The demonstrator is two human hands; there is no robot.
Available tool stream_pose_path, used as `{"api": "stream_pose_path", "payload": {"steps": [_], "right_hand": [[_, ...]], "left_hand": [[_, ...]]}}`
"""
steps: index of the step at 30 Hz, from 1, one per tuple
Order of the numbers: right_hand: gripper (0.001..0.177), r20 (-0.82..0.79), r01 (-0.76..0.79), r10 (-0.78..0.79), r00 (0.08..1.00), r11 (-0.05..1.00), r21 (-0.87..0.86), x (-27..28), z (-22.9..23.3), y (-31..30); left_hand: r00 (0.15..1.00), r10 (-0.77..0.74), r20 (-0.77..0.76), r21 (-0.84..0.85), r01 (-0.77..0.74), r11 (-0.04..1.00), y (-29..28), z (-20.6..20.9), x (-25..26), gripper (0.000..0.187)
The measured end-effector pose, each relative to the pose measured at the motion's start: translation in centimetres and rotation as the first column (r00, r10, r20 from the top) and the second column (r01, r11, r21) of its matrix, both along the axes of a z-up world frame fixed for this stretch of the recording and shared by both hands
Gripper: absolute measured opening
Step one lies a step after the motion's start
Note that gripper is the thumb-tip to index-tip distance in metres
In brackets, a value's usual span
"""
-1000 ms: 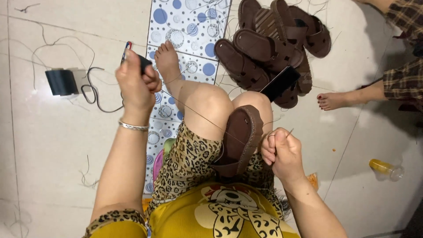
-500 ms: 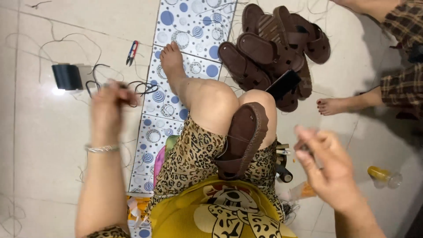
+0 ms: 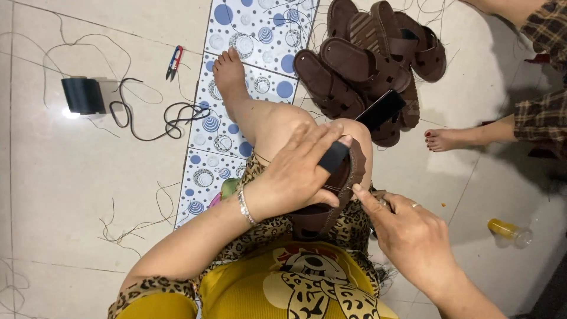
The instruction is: A person is hand-sewing the strap of a brown leather sandal using a needle and thread while sitting on the floor.
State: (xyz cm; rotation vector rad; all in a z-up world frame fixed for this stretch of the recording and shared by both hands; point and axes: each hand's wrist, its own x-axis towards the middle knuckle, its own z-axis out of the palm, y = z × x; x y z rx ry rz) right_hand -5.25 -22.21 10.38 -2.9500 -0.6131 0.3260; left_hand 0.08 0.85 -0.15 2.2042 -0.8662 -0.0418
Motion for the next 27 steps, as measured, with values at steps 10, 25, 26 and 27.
{"api": "stream_pose_path", "payload": {"steps": [10,25,26,27], "right_hand": [[0.022,-0.069,-0.072,0.064,0.996,0.989,-0.128,2.8,0.4,1.9],[0.051,0.026,-0.038,0.034,0.999,0.982,0.187,1.6,-2.0,0.8],[0.051,0.030,-0.038,0.033,0.999,0.982,0.186,1.7,-2.2,0.6],[0.049,0.057,-0.045,0.033,0.998,0.976,0.212,1.5,-2.3,0.5]], "left_hand": [[1.000,0.010,-0.007,-0.046,-0.011,0.999,-0.9,-0.4,0.3,0.106],[0.350,-0.549,-0.759,-0.650,-0.443,0.618,0.9,4.3,-2.2,0.032],[0.352,-0.550,-0.757,-0.653,-0.439,0.618,1.2,4.1,-1.8,0.032],[0.299,-0.636,-0.712,-0.684,-0.500,0.531,1.4,4.0,-1.6,0.028]]}}
